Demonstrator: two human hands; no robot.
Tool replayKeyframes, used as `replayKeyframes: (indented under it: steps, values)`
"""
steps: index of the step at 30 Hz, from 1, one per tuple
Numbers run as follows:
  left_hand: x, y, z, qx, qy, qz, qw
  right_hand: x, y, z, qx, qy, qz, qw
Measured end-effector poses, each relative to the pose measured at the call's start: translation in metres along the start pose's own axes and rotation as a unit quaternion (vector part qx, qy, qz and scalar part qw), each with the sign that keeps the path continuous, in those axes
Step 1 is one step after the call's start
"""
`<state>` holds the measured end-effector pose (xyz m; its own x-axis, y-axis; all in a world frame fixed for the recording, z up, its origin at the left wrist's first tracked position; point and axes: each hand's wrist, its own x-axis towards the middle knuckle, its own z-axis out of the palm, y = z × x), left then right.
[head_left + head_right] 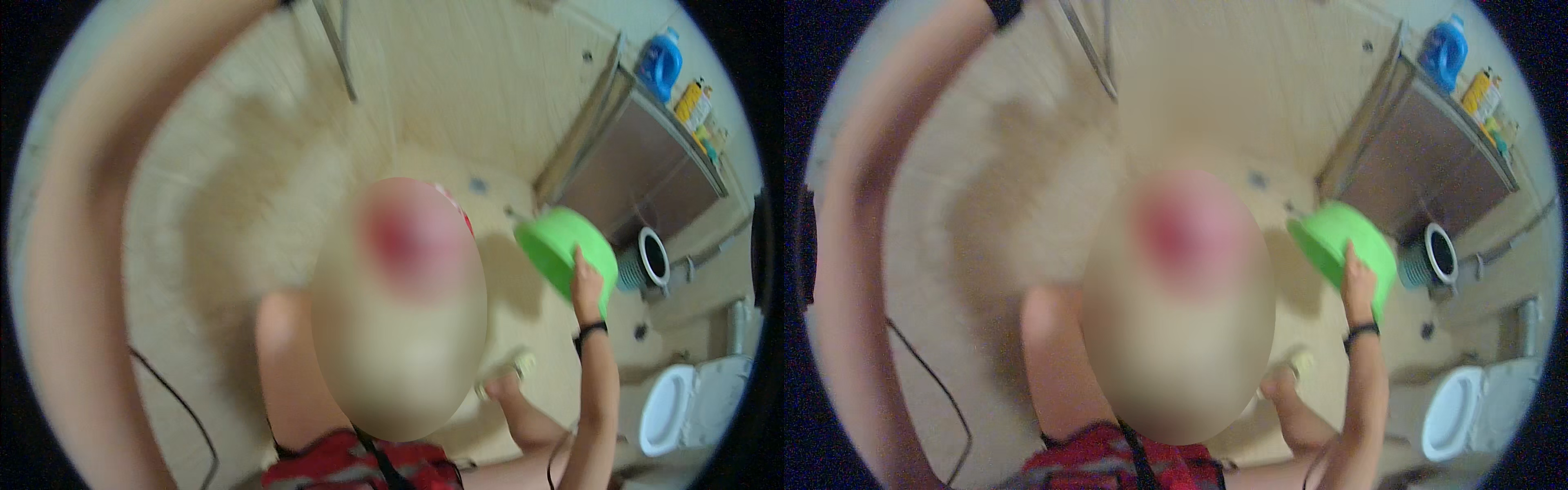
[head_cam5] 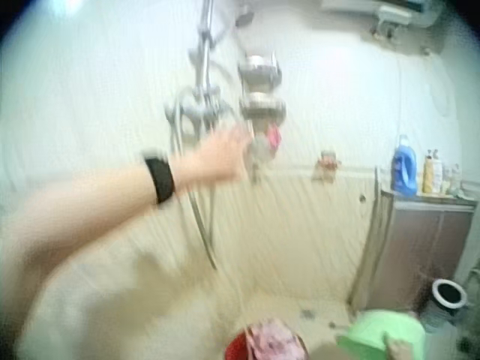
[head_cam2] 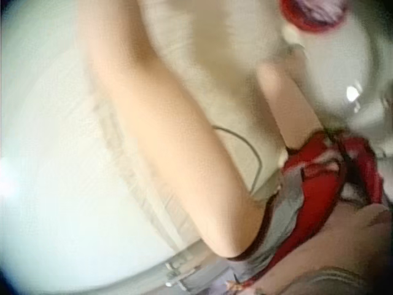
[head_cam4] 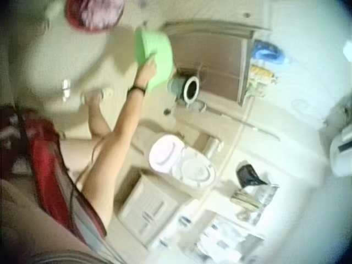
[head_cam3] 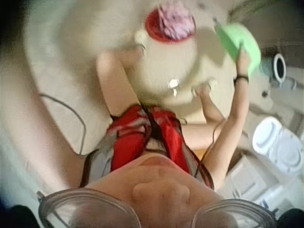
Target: The person sits on the bathroom floor and hand-washes several pieces of clothing, including a black garment, a red garment, and a patterned cloth, in a green basin. They scrub and rinse the items, then transfer them to a red basin. Finally, they empty the green basin and refill it with water from the shower head.
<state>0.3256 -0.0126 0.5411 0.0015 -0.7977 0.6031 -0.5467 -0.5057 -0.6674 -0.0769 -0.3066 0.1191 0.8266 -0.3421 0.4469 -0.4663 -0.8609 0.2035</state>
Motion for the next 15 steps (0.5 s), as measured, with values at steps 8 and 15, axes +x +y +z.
replayKeyframes:
  steps: [8,15]
  values:
    - [-0.014,-0.011,0.0,0.115,0.061,0.038,0.991,-0.046,-0.015,0.024,0.112,0.046,0.256,0.959]
    - [0.02,-0.042,0.011,0.186,0.002,-0.023,0.982,-0.067,-0.007,0.04,0.09,0.047,0.379,0.92]
